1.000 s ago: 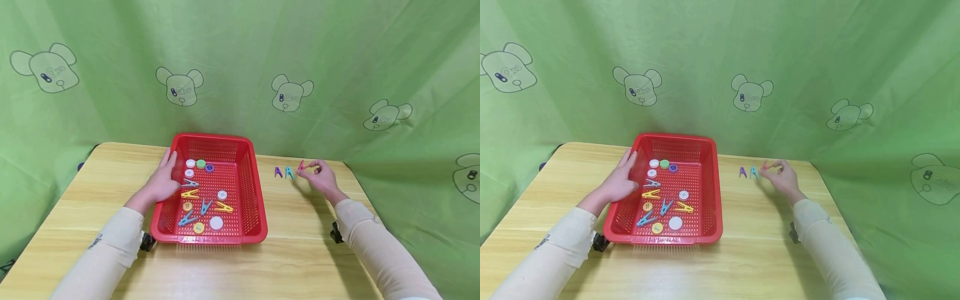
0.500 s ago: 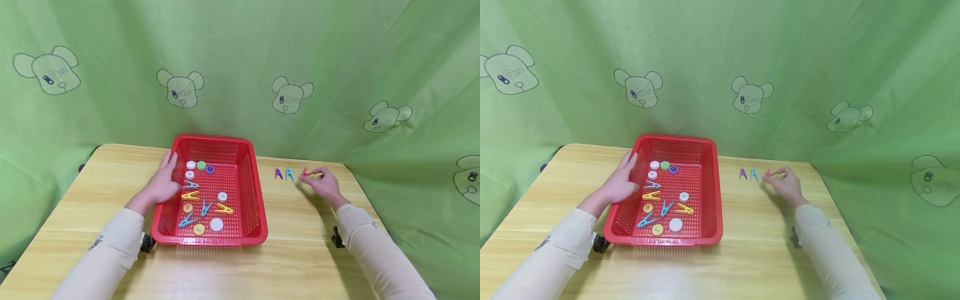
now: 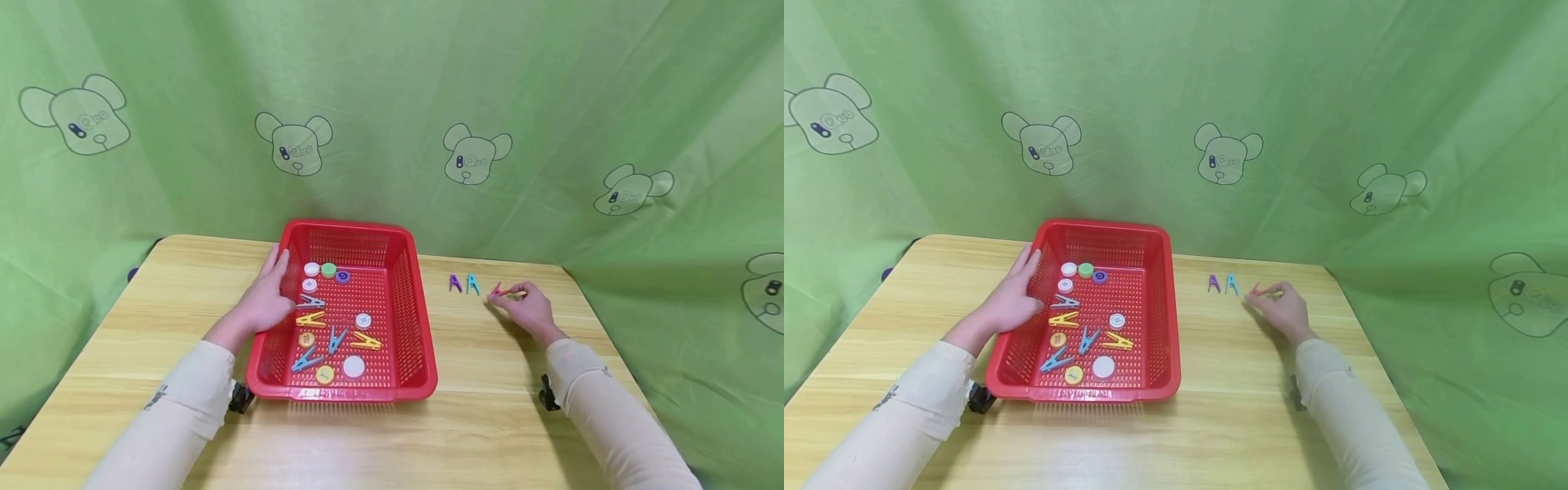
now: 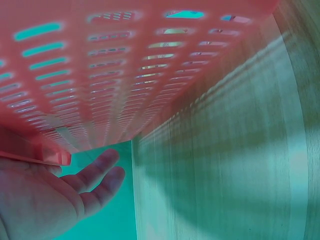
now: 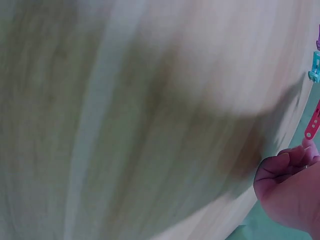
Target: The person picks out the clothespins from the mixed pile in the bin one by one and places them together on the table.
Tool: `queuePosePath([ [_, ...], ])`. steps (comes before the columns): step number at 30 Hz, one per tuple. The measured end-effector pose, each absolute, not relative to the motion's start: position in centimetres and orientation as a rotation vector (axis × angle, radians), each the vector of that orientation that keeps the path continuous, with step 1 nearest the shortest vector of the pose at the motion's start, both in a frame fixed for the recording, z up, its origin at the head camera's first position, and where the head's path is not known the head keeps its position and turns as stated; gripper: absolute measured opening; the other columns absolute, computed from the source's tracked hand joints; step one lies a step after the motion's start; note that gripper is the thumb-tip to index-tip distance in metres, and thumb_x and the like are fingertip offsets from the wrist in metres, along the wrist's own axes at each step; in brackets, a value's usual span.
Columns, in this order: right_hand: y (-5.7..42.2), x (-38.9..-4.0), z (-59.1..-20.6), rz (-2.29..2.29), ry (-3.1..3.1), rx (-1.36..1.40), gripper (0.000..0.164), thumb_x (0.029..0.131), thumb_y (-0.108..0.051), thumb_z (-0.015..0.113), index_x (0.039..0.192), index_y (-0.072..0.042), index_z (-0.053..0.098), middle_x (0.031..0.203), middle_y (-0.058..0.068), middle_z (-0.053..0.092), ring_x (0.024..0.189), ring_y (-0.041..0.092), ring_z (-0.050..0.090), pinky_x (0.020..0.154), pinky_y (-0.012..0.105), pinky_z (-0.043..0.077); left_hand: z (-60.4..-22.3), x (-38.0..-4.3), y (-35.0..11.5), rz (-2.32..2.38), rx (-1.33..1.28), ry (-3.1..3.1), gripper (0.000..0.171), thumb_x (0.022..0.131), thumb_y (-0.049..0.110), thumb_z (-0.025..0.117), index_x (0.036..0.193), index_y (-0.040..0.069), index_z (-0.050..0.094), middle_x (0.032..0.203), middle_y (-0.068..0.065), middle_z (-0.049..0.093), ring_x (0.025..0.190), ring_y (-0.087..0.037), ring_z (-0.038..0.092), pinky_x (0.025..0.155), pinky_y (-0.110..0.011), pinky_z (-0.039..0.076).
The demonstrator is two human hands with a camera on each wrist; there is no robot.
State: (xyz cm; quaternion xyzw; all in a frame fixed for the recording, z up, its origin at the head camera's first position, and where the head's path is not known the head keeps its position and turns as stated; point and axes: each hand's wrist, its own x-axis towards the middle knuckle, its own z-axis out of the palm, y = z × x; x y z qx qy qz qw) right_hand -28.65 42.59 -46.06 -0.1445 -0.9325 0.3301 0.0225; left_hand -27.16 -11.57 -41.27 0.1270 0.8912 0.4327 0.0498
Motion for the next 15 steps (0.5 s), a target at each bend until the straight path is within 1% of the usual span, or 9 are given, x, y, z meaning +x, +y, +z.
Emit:
queuePosePath([
  [3, 42.65, -28.66, -46.47, 1.017, -2.881, -0.443, 0.075, 0.079, -0.061, 0.075, 0.118, -0.001, 0.053, 0.114, 0.020, 0.055, 0.104, 0.035, 0.050, 0.087, 0.044, 0.043, -41.22, -27.17, -11.57, 1.304, 0.388, 2.726, 0.101, 0.077, -0.005, 0.061, 0.160, 0.004, 0.004, 0.165, -0.003, -0.017, 0.148, -0.041, 0.006, 0.108, -0.059, 0.034],
  [5, 42.65, -28.69, -46.67, 1.008, -2.881, -0.440, 0.076, 0.079, -0.062, 0.075, 0.118, -0.001, 0.054, 0.115, 0.021, 0.055, 0.104, 0.035, 0.050, 0.088, 0.046, 0.043, -41.19, -27.17, -11.57, 1.305, 0.386, 2.725, 0.101, 0.077, -0.005, 0.061, 0.160, 0.004, 0.004, 0.165, -0.004, -0.016, 0.148, -0.040, 0.005, 0.108, -0.059, 0.034],
  [10, 42.47, -28.60, -46.86, 0.954, -2.898, -0.425, 0.075, 0.078, -0.061, 0.076, 0.117, 0.000, 0.055, 0.115, 0.021, 0.056, 0.103, 0.036, 0.051, 0.088, 0.047, 0.044, -41.24, -27.22, -11.59, 1.322, 0.383, 2.714, 0.099, 0.079, -0.005, 0.061, 0.160, 0.006, 0.004, 0.165, -0.003, -0.016, 0.148, -0.042, 0.007, 0.103, -0.059, 0.041],
  [15, 42.20, -28.41, -46.92, 0.888, -2.915, -0.433, 0.072, 0.079, -0.059, 0.076, 0.115, -0.001, 0.055, 0.112, 0.022, 0.058, 0.102, 0.037, 0.053, 0.089, 0.050, 0.044, -41.33, -27.20, -11.59, 1.335, 0.383, 2.706, 0.100, 0.080, -0.006, 0.061, 0.161, 0.007, 0.004, 0.165, -0.002, -0.017, 0.148, -0.042, 0.008, 0.101, -0.059, 0.042],
])
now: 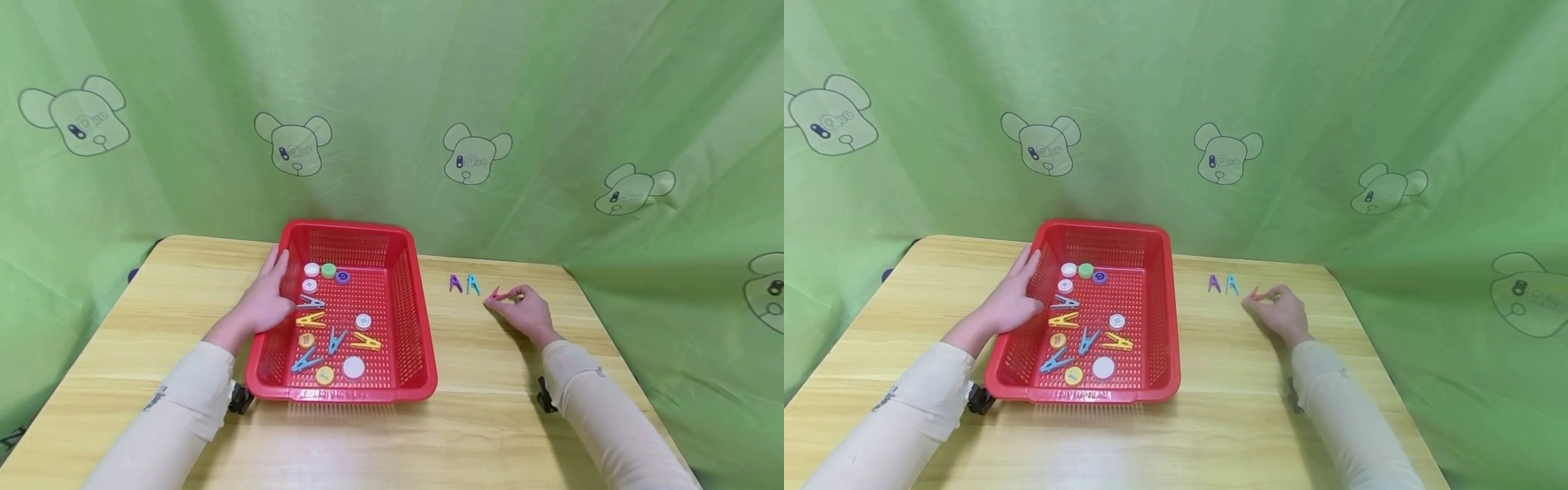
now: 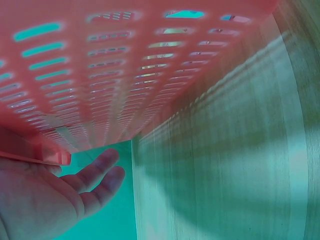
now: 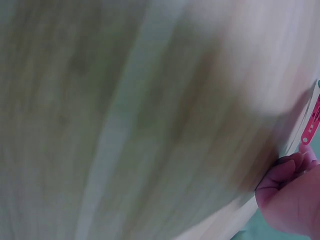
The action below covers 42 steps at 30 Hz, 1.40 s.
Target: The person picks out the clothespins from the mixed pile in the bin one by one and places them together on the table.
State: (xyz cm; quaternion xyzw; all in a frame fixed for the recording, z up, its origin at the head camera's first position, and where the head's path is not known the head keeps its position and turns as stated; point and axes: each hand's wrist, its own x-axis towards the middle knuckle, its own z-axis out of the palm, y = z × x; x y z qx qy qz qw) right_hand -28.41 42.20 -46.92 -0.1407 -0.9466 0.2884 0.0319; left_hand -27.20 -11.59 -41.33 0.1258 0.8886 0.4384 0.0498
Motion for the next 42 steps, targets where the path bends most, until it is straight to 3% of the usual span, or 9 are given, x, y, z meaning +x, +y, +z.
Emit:
queuePosePath([
  [12, 41.5, -28.3, -46.7, 0.815, -2.958, -0.471, 0.076, 0.079, -0.062, 0.074, 0.118, 0.000, 0.054, 0.119, 0.025, 0.060, 0.109, 0.041, 0.054, 0.095, 0.054, 0.045, -41.3, -27.1, -11.5, 1.342, 0.363, 2.696, 0.100, 0.080, -0.006, 0.060, 0.161, 0.009, 0.003, 0.165, 0.001, -0.017, 0.148, -0.042, 0.006, 0.099, -0.058, 0.044],
  [18, 42.1, -29.0, -46.3, 0.932, -3.001, -0.358, 0.092, 0.076, -0.052, 0.082, 0.142, -0.003, 0.042, 0.143, 0.032, 0.042, 0.128, 0.049, 0.040, 0.108, 0.061, 0.033, -41.2, -27.1, -11.5, 1.330, 0.362, 2.697, 0.100, 0.081, -0.005, 0.060, 0.161, 0.008, 0.002, 0.165, -0.001, -0.017, 0.148, -0.042, 0.006, 0.100, -0.059, 0.043],
  [22, 43.0, -29.9, -46.3, 0.964, -3.064, -0.171, 0.095, 0.077, -0.046, 0.084, 0.151, -0.006, 0.038, 0.147, 0.034, 0.037, 0.132, 0.052, 0.036, 0.109, 0.065, 0.028, -41.2, -27.2, -11.6, 1.321, 0.365, 2.703, 0.100, 0.081, -0.005, 0.060, 0.161, 0.008, 0.002, 0.165, -0.001, -0.017, 0.148, -0.041, 0.005, 0.101, -0.059, 0.043],
  [36, 44.3, -29.4, -46.6, 0.946, -3.090, -0.167, 0.073, 0.081, -0.050, 0.079, 0.135, -0.007, 0.053, 0.142, 0.032, 0.044, 0.130, 0.051, 0.039, 0.107, 0.064, 0.031, -41.3, -27.1, -11.4, 1.325, 0.373, 2.701, 0.099, 0.081, -0.004, 0.060, 0.161, 0.008, 0.002, 0.165, -0.001, -0.017, 0.148, -0.041, 0.006, 0.101, -0.059, 0.043],
  [42, 44.4, -28.4, -46.9, 0.925, -3.064, -0.223, 0.063, 0.085, -0.047, 0.077, 0.131, -0.009, 0.057, 0.137, 0.029, 0.049, 0.120, 0.046, 0.047, 0.102, 0.061, 0.038, -41.2, -27.1, -11.5, 1.316, 0.384, 2.710, 0.100, 0.080, -0.005, 0.060, 0.160, 0.006, 0.002, 0.165, -0.002, -0.018, 0.148, -0.042, 0.005, 0.104, -0.060, 0.039],
])
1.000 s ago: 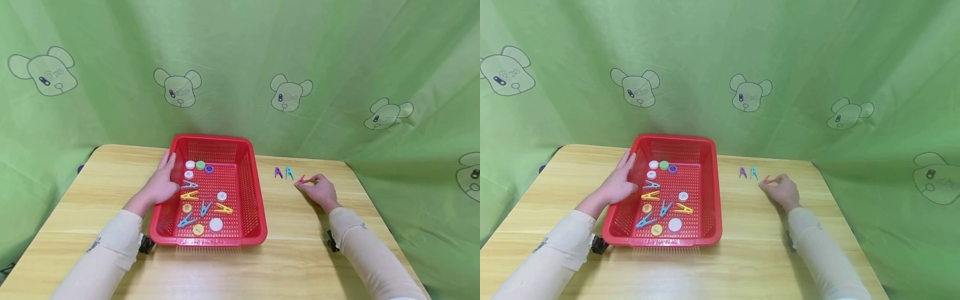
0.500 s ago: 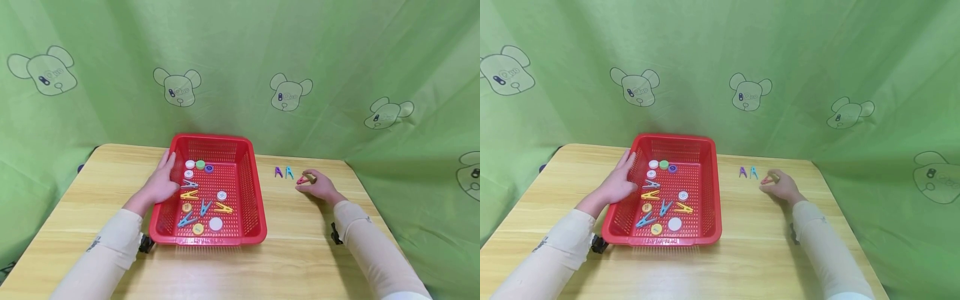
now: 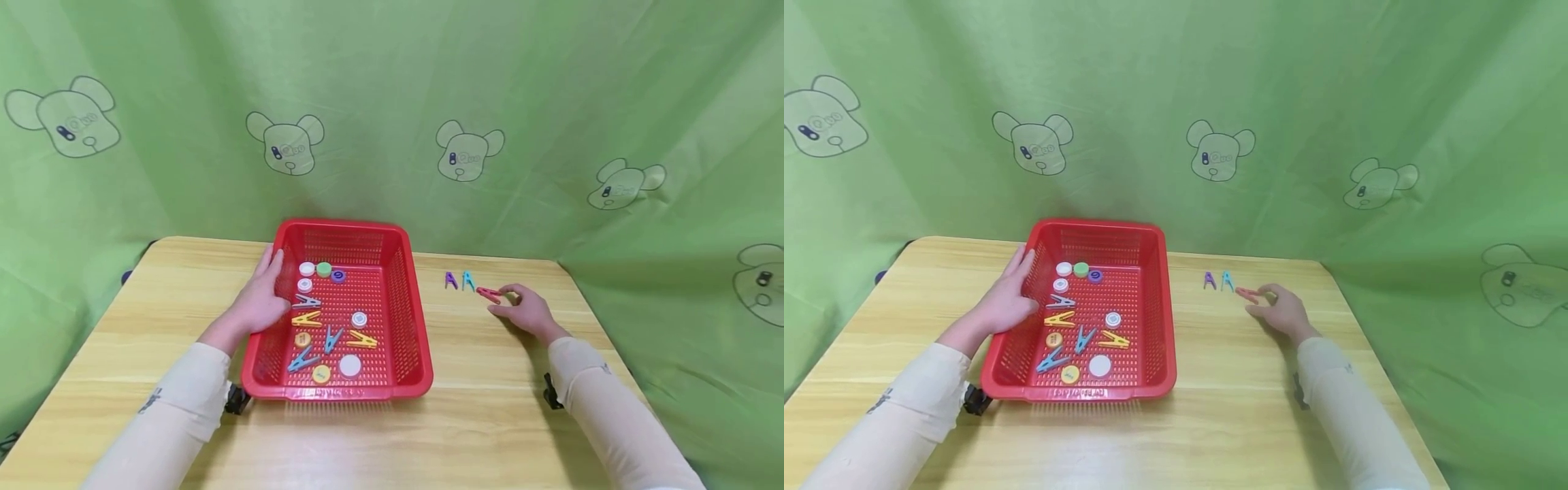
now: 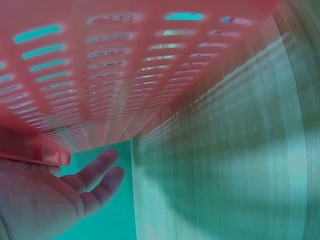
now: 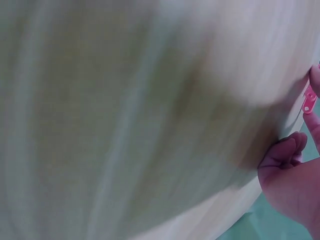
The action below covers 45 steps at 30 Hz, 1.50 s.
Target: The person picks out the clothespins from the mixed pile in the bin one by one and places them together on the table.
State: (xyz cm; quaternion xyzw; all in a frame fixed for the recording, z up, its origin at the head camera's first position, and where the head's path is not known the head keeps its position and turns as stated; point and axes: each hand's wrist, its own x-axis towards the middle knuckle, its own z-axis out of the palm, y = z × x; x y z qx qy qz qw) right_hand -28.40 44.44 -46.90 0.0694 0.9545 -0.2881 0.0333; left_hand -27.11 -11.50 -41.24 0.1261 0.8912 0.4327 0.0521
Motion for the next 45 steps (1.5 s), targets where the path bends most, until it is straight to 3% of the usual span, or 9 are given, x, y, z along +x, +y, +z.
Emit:
queuePosePath([
  [7, 43.9, -27.6, -47.2, -0.897, 3.001, 0.249, 0.049, 0.088, -0.042, 0.075, 0.122, -0.008, 0.064, 0.111, 0.021, 0.056, 0.096, 0.036, 0.049, 0.078, 0.043, 0.040, -41.3, -27.2, -11.6, 1.326, 0.375, 2.699, 0.100, 0.081, -0.004, 0.060, 0.161, 0.008, 0.001, 0.165, 0.000, -0.018, 0.148, -0.041, 0.006, 0.100, -0.059, 0.043],
  [14, 43.0, -27.1, -47.0, -0.863, 3.073, 0.331, 0.047, 0.088, -0.042, 0.075, 0.116, -0.005, 0.066, 0.098, 0.017, 0.059, 0.085, 0.032, 0.051, 0.069, 0.037, 0.038, -41.3, -27.0, -11.5, 1.344, 0.378, 2.688, 0.098, 0.082, -0.005, 0.059, 0.161, 0.008, 0.001, 0.165, -0.001, -0.017, 0.148, -0.042, 0.007, 0.097, -0.058, 0.046],
  [24, 41.9, -28.2, -47.6, -0.835, 3.060, 0.554, 0.056, 0.085, -0.056, 0.071, 0.113, -0.008, 0.064, 0.106, 0.017, 0.061, 0.087, 0.033, 0.051, 0.068, 0.038, 0.039, -41.3, -27.0, -11.5, 1.337, 0.390, 2.698, 0.098, 0.082, -0.005, 0.060, 0.160, 0.007, 0.002, 0.165, -0.002, -0.017, 0.148, -0.042, 0.008, 0.099, -0.059, 0.044],
  [33, 41.1, -29.0, -47.5, -0.854, 3.048, 0.632, 0.055, 0.084, -0.055, 0.074, 0.112, -0.009, 0.064, 0.107, 0.016, 0.060, 0.093, 0.034, 0.051, 0.078, 0.042, 0.041, -41.3, -27.1, -11.6, 1.345, 0.383, 2.691, 0.098, 0.082, -0.005, 0.060, 0.161, 0.008, 0.002, 0.165, 0.000, -0.016, 0.147, -0.042, 0.009, 0.095, -0.058, 0.048],
  [45, 41.2, -30.0, -47.3, -0.819, 3.077, 0.602, 0.053, 0.083, -0.054, 0.075, 0.109, -0.008, 0.066, 0.103, 0.015, 0.061, 0.089, 0.033, 0.052, 0.071, 0.039, 0.041, -41.3, -27.2, -11.6, 1.329, 0.390, 2.697, 0.099, 0.081, -0.004, 0.060, 0.160, 0.007, 0.002, 0.165, -0.002, -0.017, 0.148, -0.042, 0.005, 0.101, -0.061, 0.041],
])
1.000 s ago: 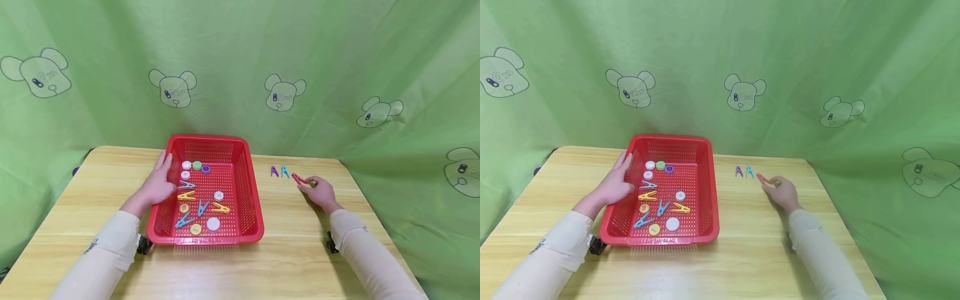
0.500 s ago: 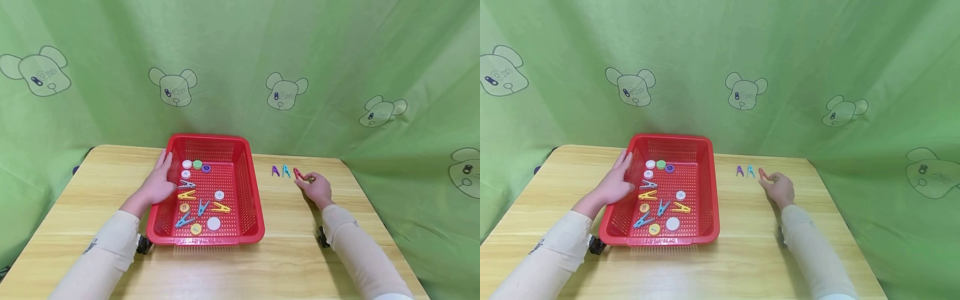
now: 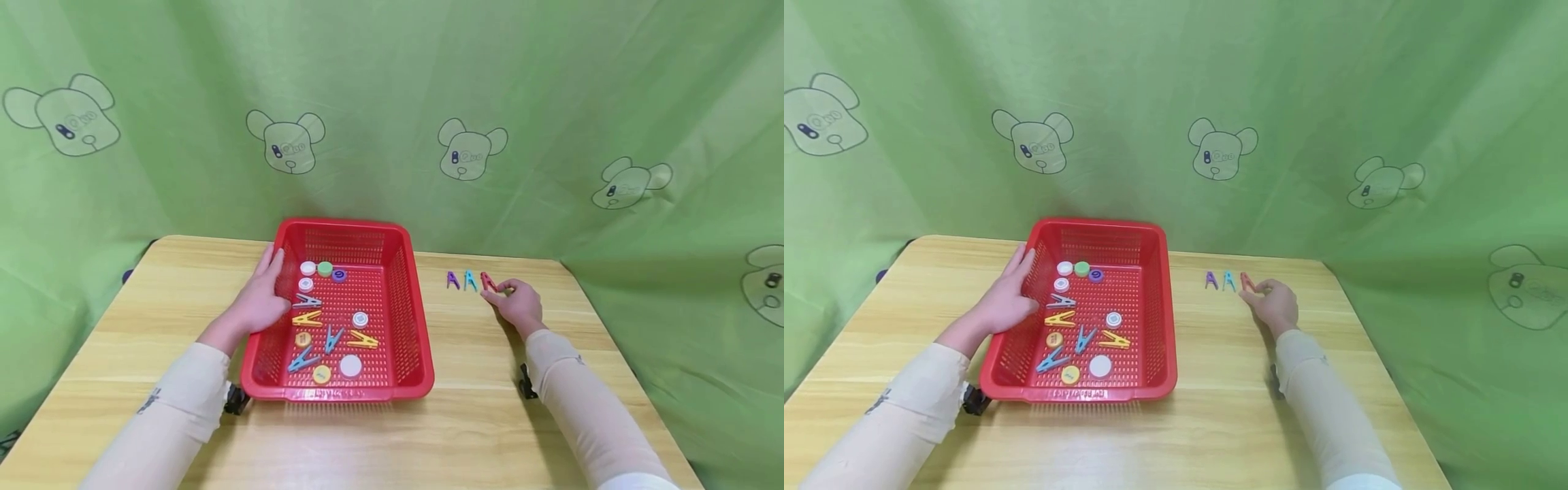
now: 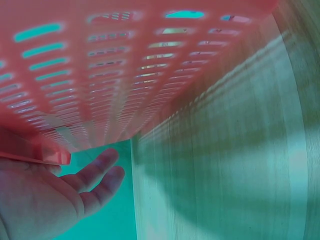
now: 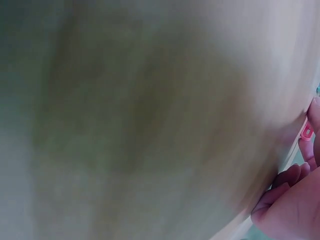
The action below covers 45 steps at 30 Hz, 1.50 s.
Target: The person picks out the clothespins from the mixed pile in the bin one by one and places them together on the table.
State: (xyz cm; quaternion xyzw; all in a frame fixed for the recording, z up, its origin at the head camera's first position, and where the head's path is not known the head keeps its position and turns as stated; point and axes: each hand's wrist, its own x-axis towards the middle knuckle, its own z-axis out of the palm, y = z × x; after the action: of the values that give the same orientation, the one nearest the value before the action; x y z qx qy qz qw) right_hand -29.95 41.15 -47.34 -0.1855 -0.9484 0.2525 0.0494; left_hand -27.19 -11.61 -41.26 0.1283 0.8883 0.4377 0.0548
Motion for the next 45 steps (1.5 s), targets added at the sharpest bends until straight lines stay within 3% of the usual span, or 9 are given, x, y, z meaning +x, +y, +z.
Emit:
queuePosePath([
  [12, 41.7, -30.1, -46.5, 0.769, -2.865, -0.553, 0.056, 0.082, -0.056, 0.075, 0.108, -0.007, 0.067, 0.105, 0.016, 0.063, 0.089, 0.033, 0.052, 0.072, 0.041, 0.042, -41.0, -27.4, -11.4, 1.400, 0.377, 2.646, 0.101, 0.083, -0.006, 0.060, 0.162, 0.016, 0.001, 0.165, 0.006, -0.017, 0.146, -0.043, 0.014, 0.083, -0.053, 0.056],
  [29, 41.7, -29.0, -46.0, 0.879, -2.866, -0.543, 0.061, 0.080, -0.049, 0.080, 0.118, -0.005, 0.063, 0.119, 0.020, 0.058, 0.106, 0.038, 0.051, 0.095, 0.052, 0.042, -41.1, -27.4, -11.5, 1.354, 0.376, 2.676, 0.101, 0.081, -0.005, 0.060, 0.161, 0.011, 0.000, 0.165, 0.002, -0.019, 0.148, -0.042, 0.007, 0.095, -0.058, 0.048],
  [39, 40.9, -28.8, -45.4, 0.963, -2.808, -0.496, 0.063, 0.079, -0.045, 0.082, 0.122, -0.005, 0.062, 0.106, 0.016, 0.054, 0.093, 0.031, 0.048, 0.073, 0.038, 0.042, -41.3, -27.3, -11.6, 1.334, 0.371, 2.686, 0.100, 0.081, -0.004, 0.060, 0.161, 0.009, 0.002, 0.165, -0.001, -0.017, 0.148, -0.041, 0.007, 0.099, -0.059, 0.045],
  [45, 39.5, -28.8, -44.3, 0.997, -2.777, -0.436, 0.061, 0.078, -0.045, 0.083, 0.121, -0.006, 0.062, 0.105, 0.015, 0.052, 0.095, 0.030, 0.046, 0.071, 0.037, 0.041, -41.3, -27.3, -11.6, 1.334, 0.366, 2.684, 0.100, 0.081, -0.004, 0.060, 0.161, 0.009, 0.002, 0.165, 0.000, -0.017, 0.149, -0.040, 0.006, 0.099, -0.058, 0.044],
])
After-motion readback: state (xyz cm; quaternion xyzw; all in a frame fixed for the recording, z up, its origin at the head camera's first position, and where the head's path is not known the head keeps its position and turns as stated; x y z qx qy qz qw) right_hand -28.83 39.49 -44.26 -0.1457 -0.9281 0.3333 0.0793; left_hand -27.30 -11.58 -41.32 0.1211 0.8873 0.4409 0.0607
